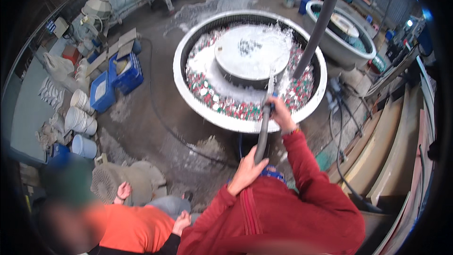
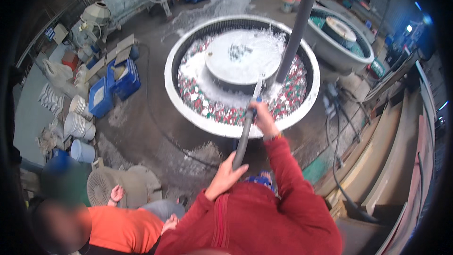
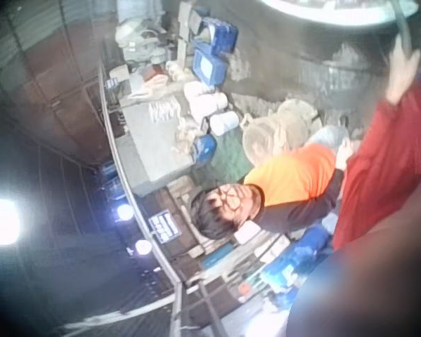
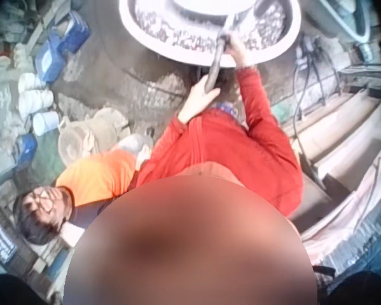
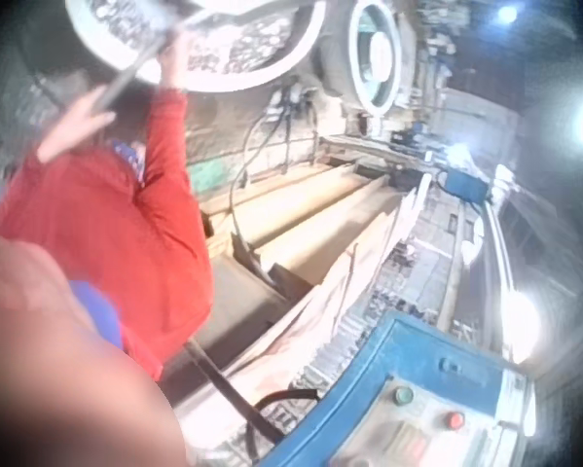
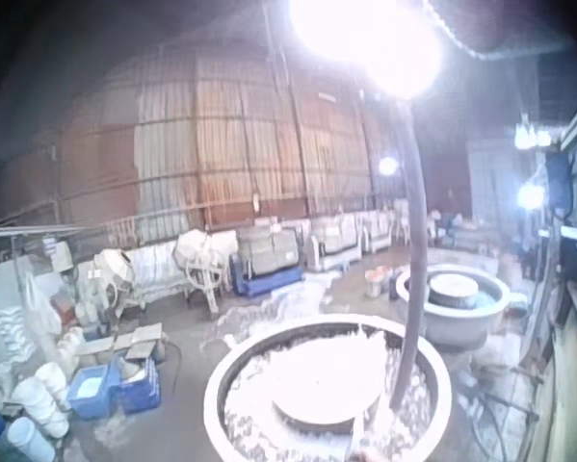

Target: The person uses a hose to spray water into a rotating industrial washing machine containing colorful plastic parts, then rinses the surrounding floor. A coworker briefly assists by moving a blue crate.

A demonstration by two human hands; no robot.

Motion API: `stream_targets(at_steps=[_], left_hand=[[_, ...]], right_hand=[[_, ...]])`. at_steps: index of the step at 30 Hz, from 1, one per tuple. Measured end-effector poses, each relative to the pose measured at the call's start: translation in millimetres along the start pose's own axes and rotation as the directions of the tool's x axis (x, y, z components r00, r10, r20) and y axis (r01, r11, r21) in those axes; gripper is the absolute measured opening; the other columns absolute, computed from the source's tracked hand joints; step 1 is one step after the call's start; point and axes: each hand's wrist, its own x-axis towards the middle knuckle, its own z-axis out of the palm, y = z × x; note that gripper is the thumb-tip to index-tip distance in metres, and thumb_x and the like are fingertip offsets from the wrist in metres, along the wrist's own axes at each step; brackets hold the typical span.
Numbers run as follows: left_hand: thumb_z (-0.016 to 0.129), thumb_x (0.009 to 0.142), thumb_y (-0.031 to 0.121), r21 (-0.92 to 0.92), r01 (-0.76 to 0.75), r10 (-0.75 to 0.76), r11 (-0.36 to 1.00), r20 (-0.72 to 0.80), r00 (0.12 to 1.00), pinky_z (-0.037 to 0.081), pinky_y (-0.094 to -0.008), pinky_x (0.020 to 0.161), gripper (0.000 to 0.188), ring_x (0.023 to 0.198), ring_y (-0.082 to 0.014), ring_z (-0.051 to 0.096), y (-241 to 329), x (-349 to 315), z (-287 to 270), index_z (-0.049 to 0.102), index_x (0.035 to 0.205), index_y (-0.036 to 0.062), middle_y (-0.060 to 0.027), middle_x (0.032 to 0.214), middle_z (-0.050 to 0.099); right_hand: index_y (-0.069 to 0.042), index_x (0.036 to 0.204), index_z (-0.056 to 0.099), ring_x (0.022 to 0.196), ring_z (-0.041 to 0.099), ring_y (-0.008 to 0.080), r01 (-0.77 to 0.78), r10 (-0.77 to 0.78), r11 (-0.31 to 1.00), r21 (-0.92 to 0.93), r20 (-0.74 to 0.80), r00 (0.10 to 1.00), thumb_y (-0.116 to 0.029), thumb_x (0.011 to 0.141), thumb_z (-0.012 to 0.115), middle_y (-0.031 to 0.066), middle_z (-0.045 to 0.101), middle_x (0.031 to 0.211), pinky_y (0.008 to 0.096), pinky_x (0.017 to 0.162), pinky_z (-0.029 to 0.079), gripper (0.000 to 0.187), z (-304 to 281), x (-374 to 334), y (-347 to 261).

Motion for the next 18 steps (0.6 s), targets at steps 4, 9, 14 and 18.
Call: stream_targets(at_steps=[4,9,14,18], left_hand=[[0.064,0.077,0.022,-0.054,0.380,-0.378,0.923,0.038,0.925,0.045,-0.0299,0.068,0.047,0.073,-0.0141,0.053,-14,-10,-5,0.047,0.115,0.0006,-0.0127,0.080,0.057],[0.062,0.082,0.023,-0.292,0.211,-0.281,0.933,-0.223,0.934,0.037,-0.0245,0.050,0.041,0.055,-0.0078,0.044,-21,-22,-3,0.048,0.114,0.0019,-0.0009,0.065,0.048],[0.059,0.085,0.027,-0.590,0.190,-0.409,0.785,-0.264,0.874,0.032,-0.0207,0.041,0.053,0.047,-0.0033,0.039,-12,-37,-8,0.039,0.129,0.0048,0.0032,0.060,0.045],[0.062,0.082,0.015,-0.418,0.228,-0.395,0.879,-0.371,0.841,0.033,-0.0205,0.041,0.059,0.047,-0.0031,0.039,-8,-47,-20,0.034,0.133,0.0059,0.0038,0.061,0.044]], right_hand=[[-0.005,0.087,0.044,0.067,0.052,0.0187,-0.014,-0.004,0.988,-0.153,-0.115,0.993,-0.014,0.070,0.053,0.0075,0.050,0.079,0.0360,0.045,0.047,0.021,8,4,20],[0.006,0.127,0.034,0.118,0.036,0.0343,0.374,-0.497,0.521,-0.767,0.084,0.864,-0.022,0.077,0.047,0.0242,0.042,0.121,0.0371,0.101,0.027,0.059,57,33,44],[0.003,0.102,0.057,0.106,0.048,0.0342,0.691,-0.502,0.232,-0.684,0.524,0.688,-0.016,0.083,0.041,0.0202,0.052,0.112,0.0372,0.091,0.039,0.031,101,37,49],[0.003,0.105,0.056,0.109,0.048,0.0328,0.801,-0.436,0.040,-0.597,0.711,0.552,-0.022,0.086,0.044,0.0180,0.054,0.111,0.0390,0.093,0.038,0.033,115,24,40]])
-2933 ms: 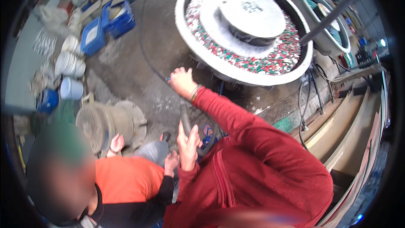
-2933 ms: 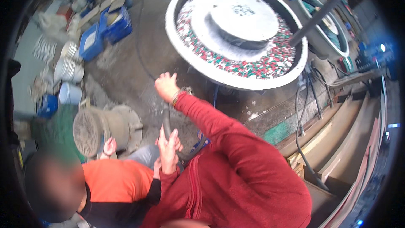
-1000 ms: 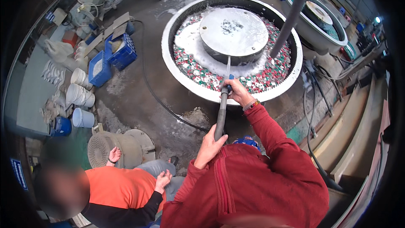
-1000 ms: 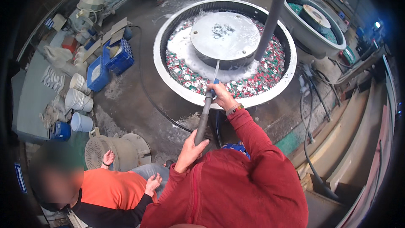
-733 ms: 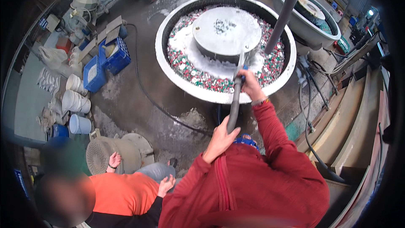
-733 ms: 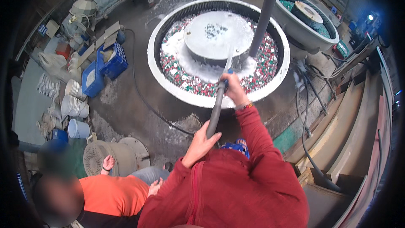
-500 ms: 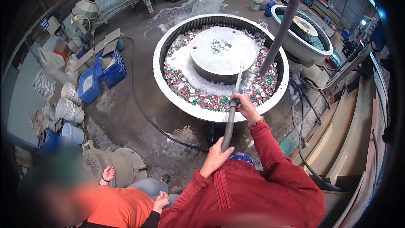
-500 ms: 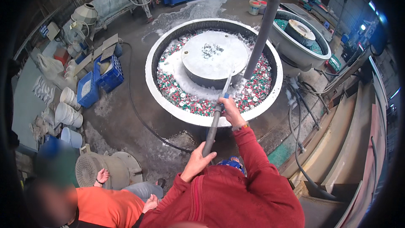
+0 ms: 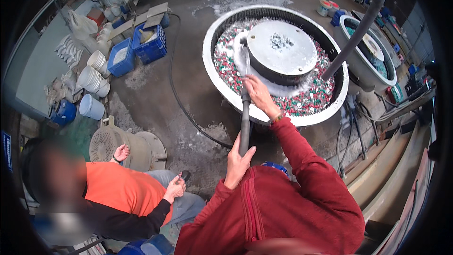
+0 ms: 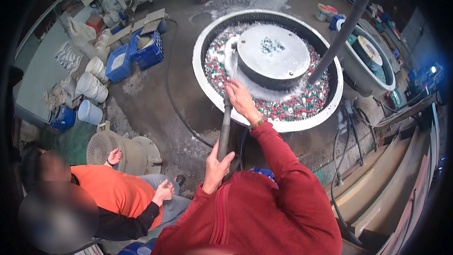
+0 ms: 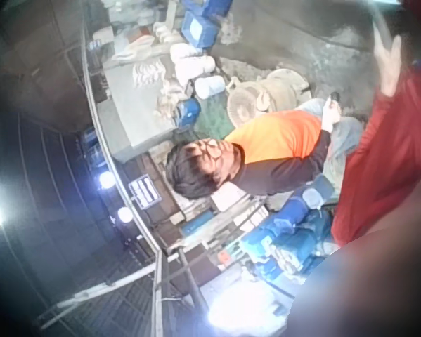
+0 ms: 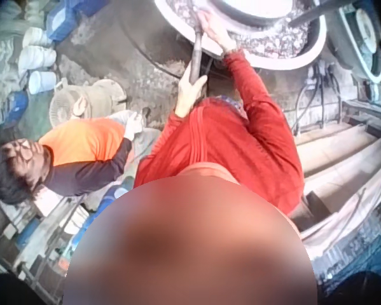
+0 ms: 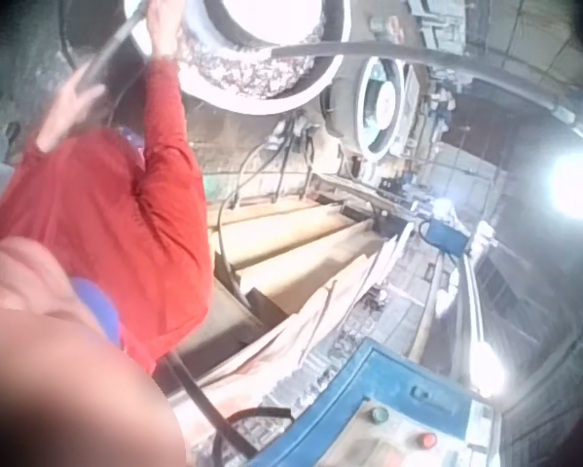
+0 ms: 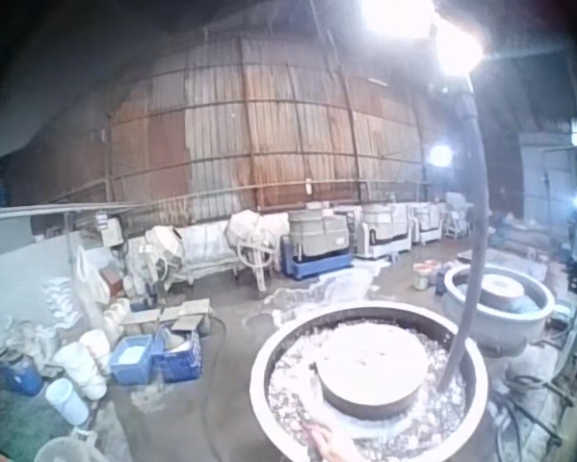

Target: The person uses a hose to spray water into a rotating industrial washing machine containing colorful plastic parts, then rinses the surrounding floor. A coworker briefly assists by moving a blue crate.

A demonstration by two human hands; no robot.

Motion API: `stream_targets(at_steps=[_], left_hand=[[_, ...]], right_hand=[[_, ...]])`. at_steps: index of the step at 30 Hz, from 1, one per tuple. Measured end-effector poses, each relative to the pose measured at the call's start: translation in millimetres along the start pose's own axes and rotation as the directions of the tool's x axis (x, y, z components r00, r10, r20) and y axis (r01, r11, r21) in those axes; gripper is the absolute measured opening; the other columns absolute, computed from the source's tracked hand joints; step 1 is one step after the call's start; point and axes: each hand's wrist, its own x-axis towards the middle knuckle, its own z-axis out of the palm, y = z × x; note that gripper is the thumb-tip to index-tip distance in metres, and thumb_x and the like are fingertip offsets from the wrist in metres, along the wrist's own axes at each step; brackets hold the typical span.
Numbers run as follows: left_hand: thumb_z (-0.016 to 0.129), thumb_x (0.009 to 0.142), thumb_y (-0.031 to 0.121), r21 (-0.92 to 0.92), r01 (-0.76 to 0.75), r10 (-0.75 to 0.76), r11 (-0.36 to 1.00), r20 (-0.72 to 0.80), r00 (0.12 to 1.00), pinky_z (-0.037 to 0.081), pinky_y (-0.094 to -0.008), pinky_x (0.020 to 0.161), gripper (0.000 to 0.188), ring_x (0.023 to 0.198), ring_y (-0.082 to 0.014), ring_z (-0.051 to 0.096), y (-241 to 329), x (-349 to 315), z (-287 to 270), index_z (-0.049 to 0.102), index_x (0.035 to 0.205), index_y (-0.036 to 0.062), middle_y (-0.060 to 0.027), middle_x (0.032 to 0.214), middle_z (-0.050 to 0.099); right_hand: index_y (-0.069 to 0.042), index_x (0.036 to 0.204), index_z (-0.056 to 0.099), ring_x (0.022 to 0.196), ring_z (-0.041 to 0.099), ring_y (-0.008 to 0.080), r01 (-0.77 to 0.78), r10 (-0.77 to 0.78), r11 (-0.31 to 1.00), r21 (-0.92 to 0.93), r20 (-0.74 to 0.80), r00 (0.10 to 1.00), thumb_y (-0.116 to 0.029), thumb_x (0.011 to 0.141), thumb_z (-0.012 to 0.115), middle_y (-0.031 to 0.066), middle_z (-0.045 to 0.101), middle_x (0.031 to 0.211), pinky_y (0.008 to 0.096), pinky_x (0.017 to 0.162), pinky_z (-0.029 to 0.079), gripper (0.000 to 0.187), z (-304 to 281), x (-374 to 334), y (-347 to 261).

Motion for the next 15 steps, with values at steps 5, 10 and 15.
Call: stream_targets(at_steps=[5,10,15], left_hand=[[0.061,0.080,0.007,-0.219,0.037,-0.034,0.975,0.018,0.999,0.024,-0.0179,0.035,0.059,0.039,-0.0008,0.031,1,-7,-26,0.033,0.133,0.0065,0.0067,0.054,0.038],[0.061,0.081,0.011,-0.204,0.038,-0.036,0.978,0.016,0.999,0.026,-0.0190,0.035,0.057,0.040,-0.0017,0.033,0,-12,-35,0.037,0.133,0.0078,0.0062,0.054,0.042],[0.062,0.080,0.008,-0.230,0.056,-0.039,0.972,0.078,0.996,0.026,-0.0184,0.035,0.061,0.039,-0.0015,0.032,4,-8,-43,0.033,0.134,0.0070,0.0066,0.054,0.039]], right_hand=[[-0.008,0.124,0.047,0.124,0.035,0.0317,0.261,-0.251,0.965,0.024,0.379,0.891,-0.041,0.087,0.046,0.0151,0.044,0.127,0.0402,0.102,0.029,0.050,-27,7,-4],[-0.008,0.118,0.052,0.105,0.050,0.0331,0.344,-0.330,0.937,0.064,0.484,0.810,-0.039,0.082,0.055,0.0162,0.051,0.114,0.0393,0.090,0.041,0.048,-42,25,-11],[-0.007,0.117,0.053,0.101,0.053,0.0334,0.331,-0.293,0.943,0.036,0.562,0.773,-0.038,0.082,0.055,0.0157,0.053,0.114,0.0385,0.088,0.042,0.047,-42,33,-22]])
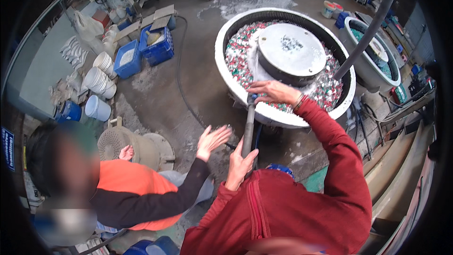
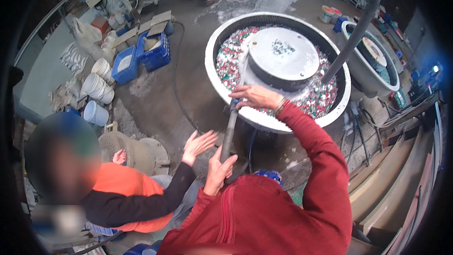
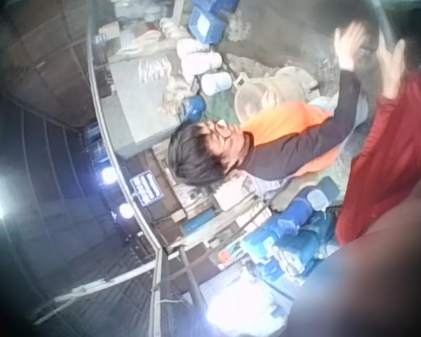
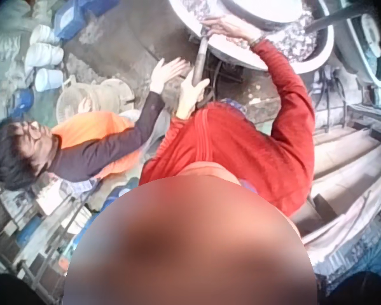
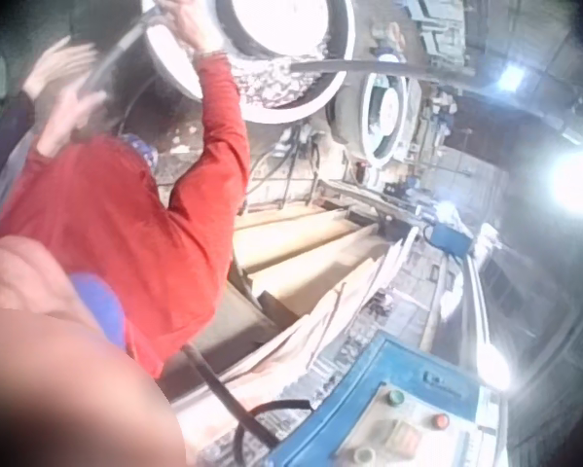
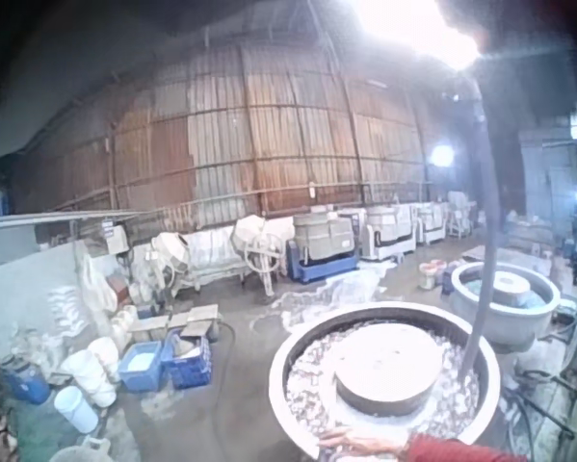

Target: The person uses a hose to spray water into a rotating industrial washing machine containing colorful plastic parts, then rinses the surrounding floor. A coworker briefly assists by moving a blue crate.

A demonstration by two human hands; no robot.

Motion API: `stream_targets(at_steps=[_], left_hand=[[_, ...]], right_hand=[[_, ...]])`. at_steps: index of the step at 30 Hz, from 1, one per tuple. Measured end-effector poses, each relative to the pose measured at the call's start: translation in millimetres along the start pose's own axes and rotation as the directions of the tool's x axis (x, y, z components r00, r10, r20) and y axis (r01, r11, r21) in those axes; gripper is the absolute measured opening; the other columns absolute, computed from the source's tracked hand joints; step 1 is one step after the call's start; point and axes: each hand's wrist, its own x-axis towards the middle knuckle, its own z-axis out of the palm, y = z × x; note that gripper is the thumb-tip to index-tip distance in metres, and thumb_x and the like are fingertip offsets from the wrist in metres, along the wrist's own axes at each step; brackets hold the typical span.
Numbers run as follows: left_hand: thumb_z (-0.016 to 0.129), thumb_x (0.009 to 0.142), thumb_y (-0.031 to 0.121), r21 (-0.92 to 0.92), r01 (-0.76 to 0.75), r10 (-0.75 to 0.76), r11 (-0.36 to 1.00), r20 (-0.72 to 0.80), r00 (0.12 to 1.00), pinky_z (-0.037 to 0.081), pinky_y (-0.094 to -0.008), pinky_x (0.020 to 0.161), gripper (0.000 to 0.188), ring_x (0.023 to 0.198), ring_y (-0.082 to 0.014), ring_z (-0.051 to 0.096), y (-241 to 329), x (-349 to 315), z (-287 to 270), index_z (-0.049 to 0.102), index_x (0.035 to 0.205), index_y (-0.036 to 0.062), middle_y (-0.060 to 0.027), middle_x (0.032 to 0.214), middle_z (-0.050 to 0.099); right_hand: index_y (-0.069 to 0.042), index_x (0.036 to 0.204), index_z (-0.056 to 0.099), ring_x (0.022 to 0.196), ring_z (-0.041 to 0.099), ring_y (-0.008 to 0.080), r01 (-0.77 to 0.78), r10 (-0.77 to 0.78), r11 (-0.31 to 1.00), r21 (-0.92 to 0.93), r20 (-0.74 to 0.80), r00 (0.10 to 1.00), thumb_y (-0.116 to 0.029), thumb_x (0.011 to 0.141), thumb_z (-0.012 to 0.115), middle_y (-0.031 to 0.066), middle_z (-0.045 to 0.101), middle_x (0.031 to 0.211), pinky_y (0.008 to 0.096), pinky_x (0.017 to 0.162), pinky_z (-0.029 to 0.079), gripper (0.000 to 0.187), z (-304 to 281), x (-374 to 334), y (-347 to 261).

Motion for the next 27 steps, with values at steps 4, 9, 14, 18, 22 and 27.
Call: stream_targets(at_steps=[4,9,14,18,22,27], left_hand=[[0.062,0.081,0.009,0.023,0.008,-0.009,1.000,0.019,1.000,0.024,-0.0184,0.035,0.063,0.038,-0.0012,0.030,-4,2,-3,0.029,0.135,0.0051,0.0069,0.054,0.037],[0.062,0.082,0.010,0.065,0.049,-0.054,0.997,0.071,0.996,0.024,-0.0177,0.035,0.065,0.039,-0.0011,0.031,-6,2,6,0.027,0.136,0.0061,0.0067,0.053,0.038],[0.062,0.081,0.009,0.218,0.104,-0.152,0.970,0.217,0.964,0.029,-0.0190,0.039,0.061,0.045,-0.0014,0.036,2,4,10,0.034,0.135,0.0079,0.0069,0.060,0.043],[0.063,0.079,0.009,0.350,0.191,-0.297,0.917,0.280,0.913,0.028,-0.0189,0.041,0.062,0.046,-0.0017,0.035,1,13,24,0.035,0.134,0.0081,0.0073,0.060,0.044],[0.062,0.077,0.009,0.548,0.132,-0.368,0.826,0.347,0.863,0.038,-0.0192,0.054,0.062,0.057,-0.0040,0.041,-5,25,43,0.036,0.133,0.0054,0.0019,0.074,0.053],[0.061,0.078,0.007,0.508,0.167,-0.374,0.845,0.338,0.863,0.025,-0.0201,0.037,0.065,0.040,-0.0025,0.034,-4,34,50,0.033,0.136,0.0101,0.0073,0.053,0.040]], right_hand=[[-0.008,0.115,0.056,0.097,0.055,0.0302,-0.089,0.089,0.996,-0.025,-0.024,0.996,-0.031,0.080,0.057,0.0136,0.055,0.112,0.0371,0.084,0.044,0.041,8,-3,-1],[-0.011,0.116,0.057,0.098,0.055,0.0256,-0.173,0.171,0.971,-0.162,-0.029,0.985,-0.032,0.077,0.060,0.0108,0.057,0.109,0.0370,0.085,0.042,0.044,3,-26,-1],[-0.010,0.119,0.054,0.114,0.045,0.0308,-0.450,0.474,0.881,0.148,-0.242,0.847,-0.035,0.079,0.061,0.0147,0.046,0.125,0.0396,0.096,0.037,0.047,15,-84,-24],[-0.009,0.135,0.033,0.131,0.023,0.0274,-0.458,0.769,0.629,0.628,-0.589,0.248,-0.030,0.086,0.054,0.0167,0.029,0.140,0.0357,0.106,0.019,0.057,68,-118,-44],[0.002,0.138,0.008,0.125,0.029,0.0267,-0.255,0.908,0.341,0.905,-0.387,-0.158,-0.024,0.082,0.057,0.0211,0.031,0.134,0.0322,0.102,0.023,0.079,109,-129,-30],[0.003,0.137,0.008,0.086,0.047,0.0180,0.132,0.997,0.076,0.988,-0.075,-0.020,-0.011,0.073,0.058,0.0102,0.046,0.098,0.0298,0.076,0.040,0.082,113,-130,-3]])
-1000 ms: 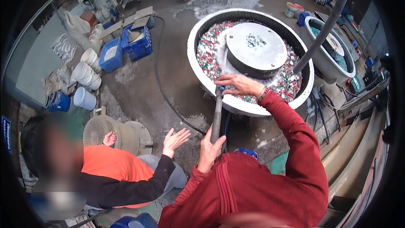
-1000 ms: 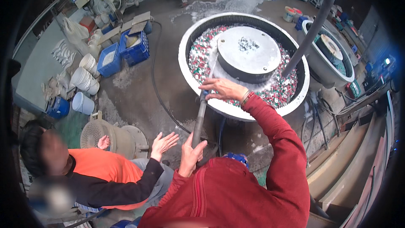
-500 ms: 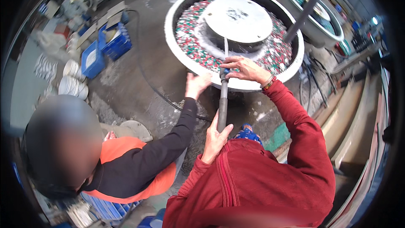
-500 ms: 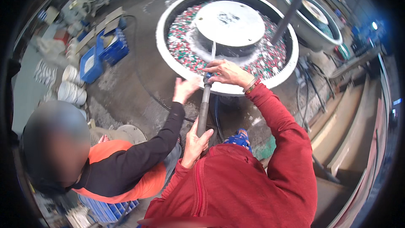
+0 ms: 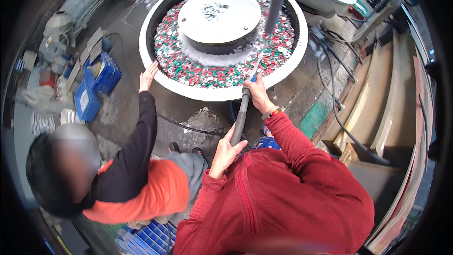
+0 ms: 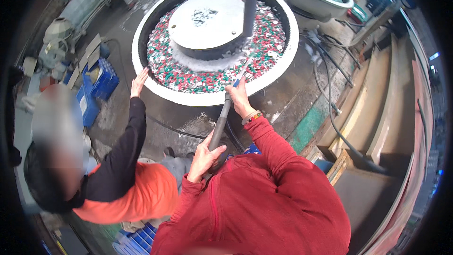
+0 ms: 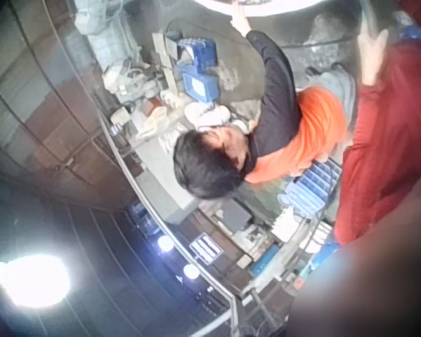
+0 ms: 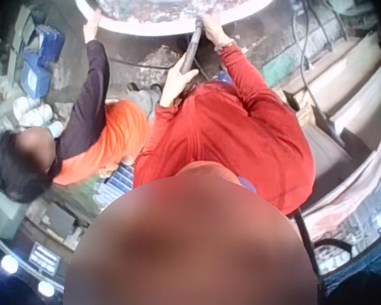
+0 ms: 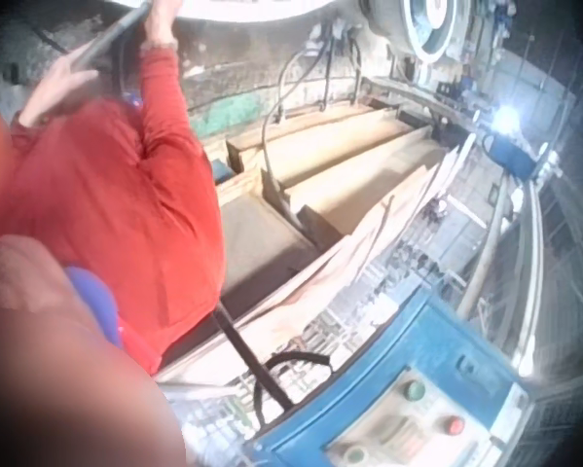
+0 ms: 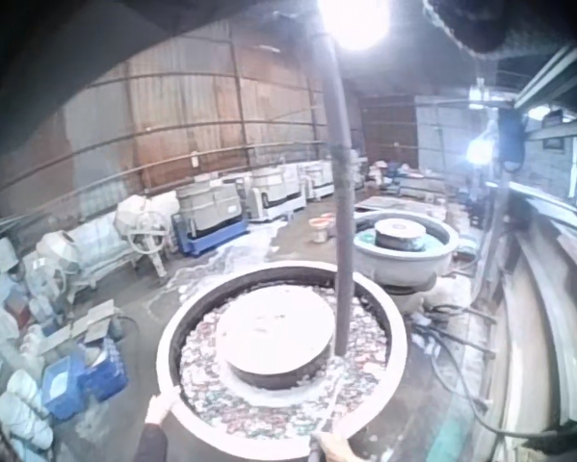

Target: The person uses a hose to spray water into a rotating industrial washing machine containing colorful plastic parts, then rinses the surrounding floor. A coworker briefly assists by moving a blue crate.

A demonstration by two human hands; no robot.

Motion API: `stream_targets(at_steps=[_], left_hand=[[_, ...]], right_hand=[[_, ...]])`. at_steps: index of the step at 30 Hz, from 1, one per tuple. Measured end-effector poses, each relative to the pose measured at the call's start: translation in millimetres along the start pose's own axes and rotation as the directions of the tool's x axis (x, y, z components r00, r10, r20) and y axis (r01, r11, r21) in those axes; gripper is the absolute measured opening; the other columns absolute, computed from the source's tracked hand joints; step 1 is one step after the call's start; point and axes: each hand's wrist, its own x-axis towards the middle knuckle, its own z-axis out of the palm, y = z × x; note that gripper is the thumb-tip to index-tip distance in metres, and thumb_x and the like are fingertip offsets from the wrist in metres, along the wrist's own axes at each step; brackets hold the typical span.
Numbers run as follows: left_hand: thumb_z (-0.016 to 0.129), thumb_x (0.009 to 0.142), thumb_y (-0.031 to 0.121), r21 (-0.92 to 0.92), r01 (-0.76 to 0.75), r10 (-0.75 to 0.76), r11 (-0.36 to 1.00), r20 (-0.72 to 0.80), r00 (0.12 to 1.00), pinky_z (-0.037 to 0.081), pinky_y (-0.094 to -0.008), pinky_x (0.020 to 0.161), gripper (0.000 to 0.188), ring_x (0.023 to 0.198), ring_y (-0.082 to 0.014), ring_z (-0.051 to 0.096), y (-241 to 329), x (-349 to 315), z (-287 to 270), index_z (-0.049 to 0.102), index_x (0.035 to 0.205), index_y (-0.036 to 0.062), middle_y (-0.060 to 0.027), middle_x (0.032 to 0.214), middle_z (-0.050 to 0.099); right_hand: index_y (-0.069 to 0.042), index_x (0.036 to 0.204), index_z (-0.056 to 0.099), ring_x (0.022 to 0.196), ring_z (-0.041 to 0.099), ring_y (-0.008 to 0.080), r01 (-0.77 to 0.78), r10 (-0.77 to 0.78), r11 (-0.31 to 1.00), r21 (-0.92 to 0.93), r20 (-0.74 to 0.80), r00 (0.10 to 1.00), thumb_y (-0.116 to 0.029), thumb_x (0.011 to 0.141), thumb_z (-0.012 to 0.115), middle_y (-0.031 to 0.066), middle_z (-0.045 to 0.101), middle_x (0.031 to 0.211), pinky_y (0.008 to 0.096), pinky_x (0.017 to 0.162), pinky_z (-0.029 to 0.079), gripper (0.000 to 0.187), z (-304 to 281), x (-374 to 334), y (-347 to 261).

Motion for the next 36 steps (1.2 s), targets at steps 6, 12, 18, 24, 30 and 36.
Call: stream_targets(at_steps=[6,12,18,24,30,36], left_hand=[[0.060,0.080,0.006,-0.187,-0.021,-0.015,0.982,-0.192,0.981,0.026,-0.0195,0.036,0.065,0.040,-0.0024,0.035,-13,0,10,0.029,0.137,0.0091,0.0061,0.054,0.040],[0.062,0.083,0.020,-0.231,-0.184,0.098,0.955,-0.340,0.935,0.027,-0.0198,0.037,0.064,0.041,-0.0015,0.033,-18,-8,-1,0.029,0.136,0.0077,0.0078,0.056,0.039],[0.054,0.088,0.032,-0.421,-0.189,0.055,0.887,-0.311,0.949,0.022,-0.0190,0.035,0.060,0.038,-0.0007,0.028,-6,-12,-25,0.028,0.137,0.0103,0.0087,0.051,0.032],[0.059,0.086,0.023,-0.277,-0.244,0.134,0.929,-0.362,0.922,0.024,-0.0194,0.035,0.063,0.038,-0.0013,0.031,-6,-18,-48,0.027,0.137,0.0090,0.0079,0.052,0.037],[0.062,0.082,0.014,-0.219,-0.219,0.126,0.951,-0.373,0.919,0.027,-0.0196,0.035,0.065,0.040,-0.0019,0.035,-4,-37,-67,0.028,0.137,0.0066,0.0070,0.055,0.042],[0.063,0.082,0.016,-0.049,-0.317,0.262,0.947,-0.454,0.852,0.030,-0.0163,0.041,0.060,0.049,-0.0003,0.036,3,-39,-80,0.034,0.132,-0.0011,0.0014,0.072,0.052]], right_hand=[[-0.004,0.138,-0.010,0.062,0.051,0.0156,-0.180,0.175,0.982,0.060,0.074,0.982,-0.006,0.070,0.059,0.0081,0.050,0.080,0.0299,0.051,0.044,0.097,48,29,23],[0.000,0.139,0.004,0.093,0.049,0.0211,-0.041,0.091,0.968,-0.249,0.195,0.976,-0.018,0.069,0.063,0.0159,0.045,0.111,0.0305,0.080,0.042,0.094,95,38,32],[0.001,0.139,0.007,0.110,0.041,0.0244,0.006,0.051,0.975,-0.220,0.252,0.966,-0.022,0.072,0.061,0.0193,0.036,0.127,0.0319,0.091,0.035,0.089,129,47,37],[0.002,0.137,0.009,0.070,0.049,0.0135,-0.009,0.036,0.993,-0.115,0.234,0.972,-0.018,0.074,0.061,0.0077,0.050,0.086,0.0262,0.062,0.043,0.085,159,45,39],[0.001,0.133,0.019,0.059,0.049,0.0135,-0.068,0.058,0.997,0.024,0.293,0.954,-0.012,0.076,0.058,0.0050,0.050,0.077,0.0268,0.051,0.043,0.071,173,20,27],[-0.002,0.111,0.041,0.068,0.049,0.0117,-0.023,-0.035,0.988,0.153,0.364,0.931,-0.014,0.079,0.057,0.0034,0.051,0.080,0.0259,0.057,0.042,0.038,193,12,25]])
